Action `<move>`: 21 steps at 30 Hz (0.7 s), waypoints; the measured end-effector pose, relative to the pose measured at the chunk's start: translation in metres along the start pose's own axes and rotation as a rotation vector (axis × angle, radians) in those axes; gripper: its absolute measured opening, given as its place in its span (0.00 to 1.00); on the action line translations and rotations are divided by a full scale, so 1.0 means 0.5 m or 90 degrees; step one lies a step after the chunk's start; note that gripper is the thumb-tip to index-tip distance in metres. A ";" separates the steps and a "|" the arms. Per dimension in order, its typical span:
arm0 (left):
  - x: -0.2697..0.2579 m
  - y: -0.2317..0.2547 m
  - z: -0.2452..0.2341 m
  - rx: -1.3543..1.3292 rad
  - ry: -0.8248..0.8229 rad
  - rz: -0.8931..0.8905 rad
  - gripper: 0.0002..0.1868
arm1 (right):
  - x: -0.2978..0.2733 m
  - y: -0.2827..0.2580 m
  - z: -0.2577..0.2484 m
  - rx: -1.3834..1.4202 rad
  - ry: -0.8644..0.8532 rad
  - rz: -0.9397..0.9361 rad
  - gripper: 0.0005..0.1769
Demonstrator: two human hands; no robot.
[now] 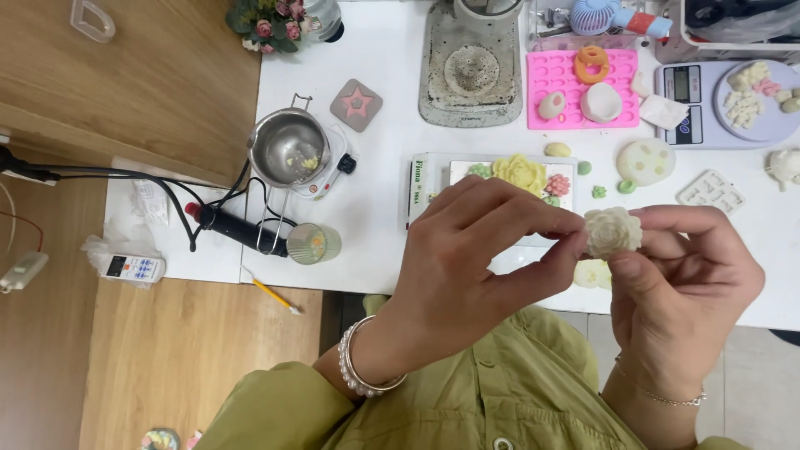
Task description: Unmolding wax flower decorations and arranging them on a candle base to create a floral display.
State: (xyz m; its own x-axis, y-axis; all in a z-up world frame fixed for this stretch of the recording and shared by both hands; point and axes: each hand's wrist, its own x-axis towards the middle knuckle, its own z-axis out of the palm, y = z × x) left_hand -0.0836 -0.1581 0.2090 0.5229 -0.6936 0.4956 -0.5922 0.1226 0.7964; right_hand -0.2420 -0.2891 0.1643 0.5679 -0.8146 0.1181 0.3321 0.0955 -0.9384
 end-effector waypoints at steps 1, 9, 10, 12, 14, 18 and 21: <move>-0.001 -0.003 -0.009 -0.001 -0.001 0.001 0.07 | -0.003 0.000 0.015 0.000 0.002 -0.001 0.14; 0.000 -0.025 -0.056 0.004 0.005 -0.010 0.07 | -0.026 0.003 0.097 -0.150 0.034 -0.078 0.16; 0.000 -0.028 -0.060 0.004 0.004 -0.010 0.07 | -0.027 0.003 0.102 -0.150 0.035 -0.077 0.16; 0.000 -0.033 -0.065 0.000 0.001 -0.009 0.06 | -0.028 0.003 0.110 -0.156 0.038 -0.076 0.17; 0.000 -0.036 -0.069 -0.003 -0.003 -0.011 0.06 | -0.028 0.001 0.119 -0.175 0.046 -0.074 0.17; 0.005 -0.036 -0.073 -0.008 -0.014 -0.026 0.05 | -0.023 0.006 0.121 -0.128 0.038 -0.072 0.18; 0.009 -0.034 -0.071 -0.022 -0.013 -0.040 0.05 | -0.023 0.013 0.114 -0.121 0.038 -0.056 0.15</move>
State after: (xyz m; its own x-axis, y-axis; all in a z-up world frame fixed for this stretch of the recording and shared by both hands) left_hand -0.0491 -0.1381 0.2100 0.5460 -0.7145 0.4376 -0.5367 0.1028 0.8375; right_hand -0.2035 -0.2463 0.1756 0.4951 -0.8482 0.1883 0.2268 -0.0830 -0.9704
